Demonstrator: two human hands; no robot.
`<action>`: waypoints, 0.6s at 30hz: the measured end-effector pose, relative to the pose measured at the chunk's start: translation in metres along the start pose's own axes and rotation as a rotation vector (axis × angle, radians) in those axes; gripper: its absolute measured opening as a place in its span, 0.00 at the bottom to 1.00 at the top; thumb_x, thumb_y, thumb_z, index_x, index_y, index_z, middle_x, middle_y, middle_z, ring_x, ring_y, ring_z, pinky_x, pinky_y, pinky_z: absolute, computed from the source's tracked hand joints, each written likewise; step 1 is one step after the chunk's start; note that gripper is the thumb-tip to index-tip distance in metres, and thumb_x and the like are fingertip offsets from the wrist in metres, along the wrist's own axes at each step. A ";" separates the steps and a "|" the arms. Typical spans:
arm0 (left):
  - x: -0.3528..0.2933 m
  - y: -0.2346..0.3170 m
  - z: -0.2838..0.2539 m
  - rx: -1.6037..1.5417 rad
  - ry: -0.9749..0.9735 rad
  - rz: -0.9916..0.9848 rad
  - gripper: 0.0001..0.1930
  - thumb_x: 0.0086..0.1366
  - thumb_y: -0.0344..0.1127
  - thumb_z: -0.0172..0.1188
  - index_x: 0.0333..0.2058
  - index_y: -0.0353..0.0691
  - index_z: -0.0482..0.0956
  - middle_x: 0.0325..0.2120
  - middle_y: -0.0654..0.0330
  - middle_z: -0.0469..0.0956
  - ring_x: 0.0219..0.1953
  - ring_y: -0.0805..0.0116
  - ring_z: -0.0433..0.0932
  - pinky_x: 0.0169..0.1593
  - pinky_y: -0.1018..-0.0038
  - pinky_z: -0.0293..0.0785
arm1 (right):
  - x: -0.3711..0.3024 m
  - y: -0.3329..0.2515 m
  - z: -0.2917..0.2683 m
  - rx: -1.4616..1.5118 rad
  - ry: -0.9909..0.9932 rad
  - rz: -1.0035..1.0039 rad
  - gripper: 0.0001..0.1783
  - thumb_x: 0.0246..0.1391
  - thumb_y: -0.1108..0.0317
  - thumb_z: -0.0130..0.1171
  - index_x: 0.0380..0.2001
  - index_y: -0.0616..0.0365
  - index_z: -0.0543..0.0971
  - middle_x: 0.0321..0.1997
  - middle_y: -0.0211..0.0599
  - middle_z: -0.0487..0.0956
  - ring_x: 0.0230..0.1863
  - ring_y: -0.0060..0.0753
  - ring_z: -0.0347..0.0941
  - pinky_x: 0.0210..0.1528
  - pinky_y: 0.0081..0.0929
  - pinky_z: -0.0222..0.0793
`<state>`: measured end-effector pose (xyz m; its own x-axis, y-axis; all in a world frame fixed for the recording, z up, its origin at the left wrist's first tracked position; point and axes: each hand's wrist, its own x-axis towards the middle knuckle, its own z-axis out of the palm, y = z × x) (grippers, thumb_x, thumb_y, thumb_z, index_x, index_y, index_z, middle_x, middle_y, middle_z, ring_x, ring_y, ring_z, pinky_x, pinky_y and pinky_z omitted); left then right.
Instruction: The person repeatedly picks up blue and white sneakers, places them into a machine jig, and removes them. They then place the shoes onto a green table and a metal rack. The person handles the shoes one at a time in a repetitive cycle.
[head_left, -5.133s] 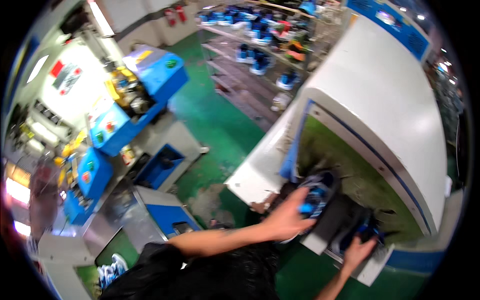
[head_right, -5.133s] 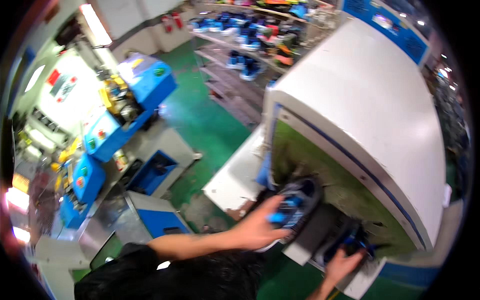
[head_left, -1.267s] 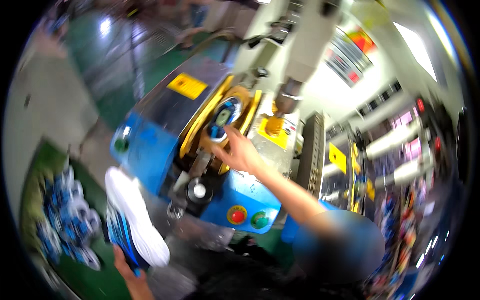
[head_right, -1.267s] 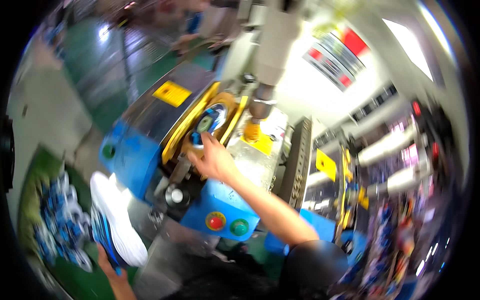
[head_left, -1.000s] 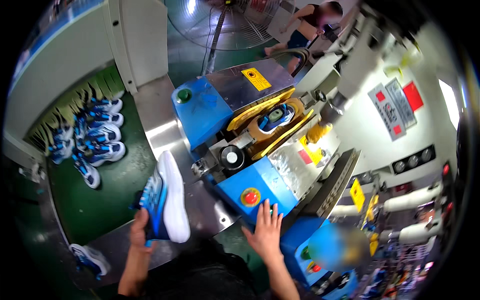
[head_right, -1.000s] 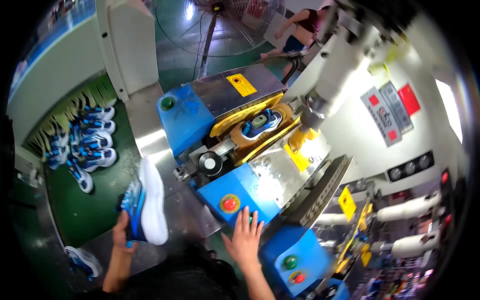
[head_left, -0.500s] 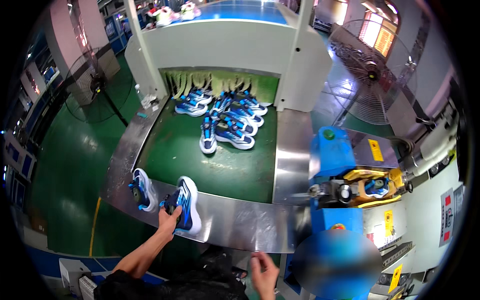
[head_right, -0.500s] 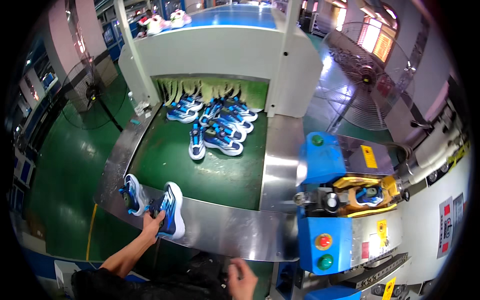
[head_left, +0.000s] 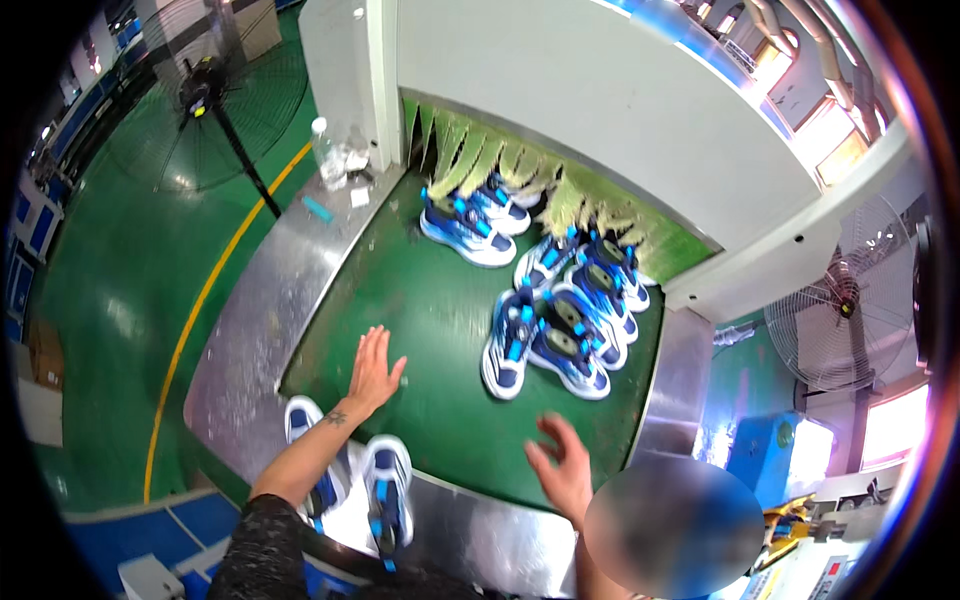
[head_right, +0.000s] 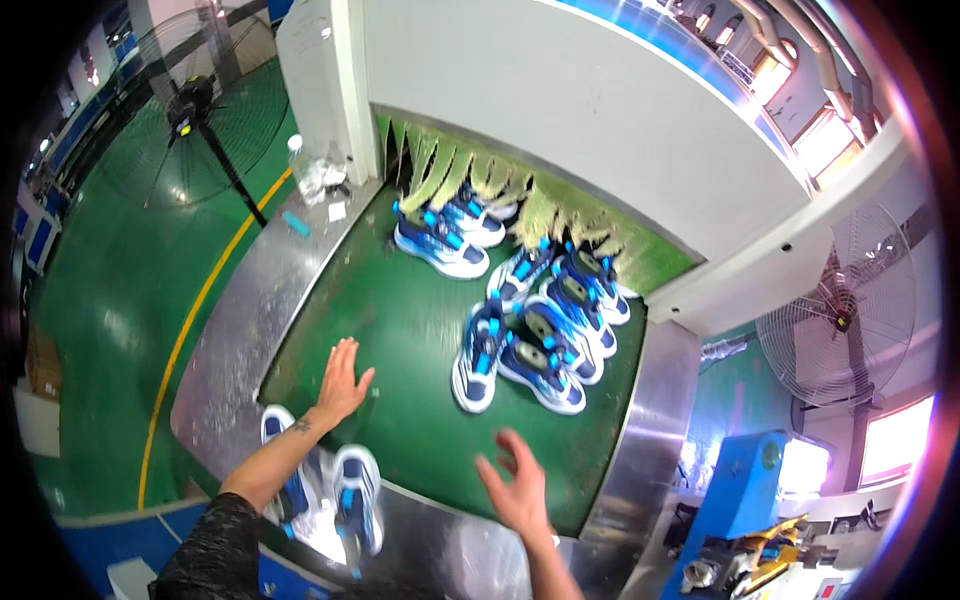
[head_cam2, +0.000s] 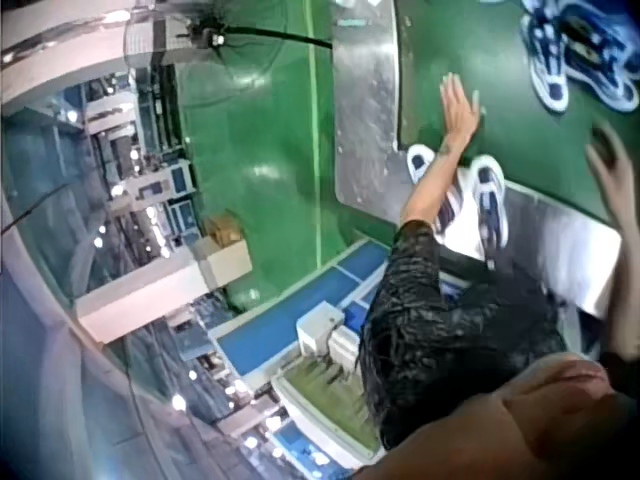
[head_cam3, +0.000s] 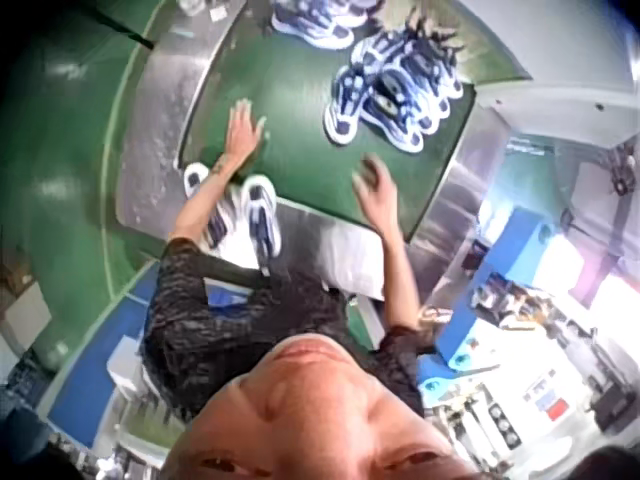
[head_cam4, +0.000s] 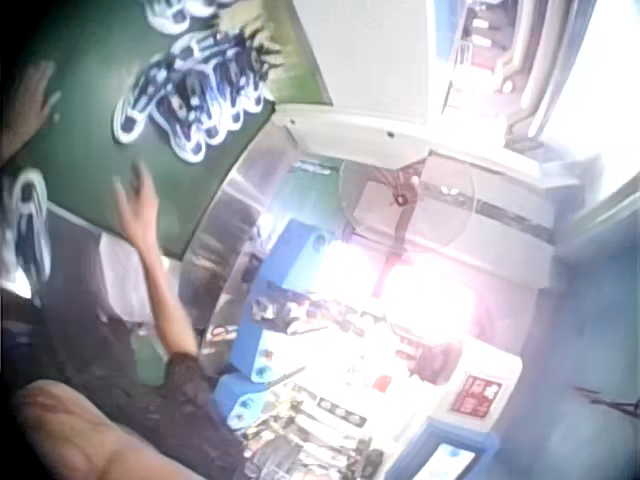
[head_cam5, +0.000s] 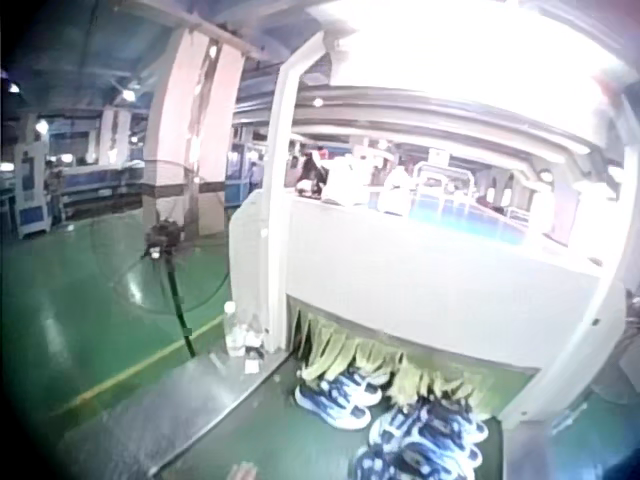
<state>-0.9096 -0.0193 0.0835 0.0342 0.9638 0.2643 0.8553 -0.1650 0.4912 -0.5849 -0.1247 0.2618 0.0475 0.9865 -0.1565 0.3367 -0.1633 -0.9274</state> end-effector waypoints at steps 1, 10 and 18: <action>0.017 -0.019 0.016 0.015 -0.029 -0.002 0.33 0.63 0.45 0.58 0.58 0.26 0.62 0.61 0.40 0.61 0.66 0.43 0.56 0.69 0.53 0.49 | 0.062 -0.027 0.011 -0.014 -0.091 -0.040 0.33 0.51 0.66 0.67 0.58 0.63 0.68 0.57 0.50 0.74 0.58 0.41 0.72 0.57 0.33 0.70; 0.056 -0.014 0.012 -0.068 0.031 0.050 0.22 0.58 0.33 0.58 0.51 0.31 0.72 0.60 0.46 0.66 0.63 0.46 0.62 0.66 0.53 0.56 | 0.391 -0.047 0.112 -0.779 -0.022 -0.454 0.31 0.38 0.60 0.73 0.42 0.63 0.70 0.38 0.55 0.80 0.39 0.57 0.78 0.40 0.45 0.74; 0.046 -0.047 0.023 0.010 0.066 0.030 0.26 0.57 0.37 0.59 0.53 0.32 0.71 0.59 0.48 0.67 0.64 0.50 0.62 0.68 0.56 0.55 | 0.130 -0.077 0.120 -0.079 -0.220 -0.030 0.37 0.39 0.47 0.72 0.49 0.61 0.75 0.44 0.51 0.81 0.46 0.45 0.79 0.50 0.37 0.73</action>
<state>-0.9364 0.0374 0.0538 0.0259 0.9428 0.3324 0.8597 -0.1907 0.4739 -0.7174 0.0152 0.2721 -0.1666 0.9641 -0.2070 0.4077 -0.1238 -0.9047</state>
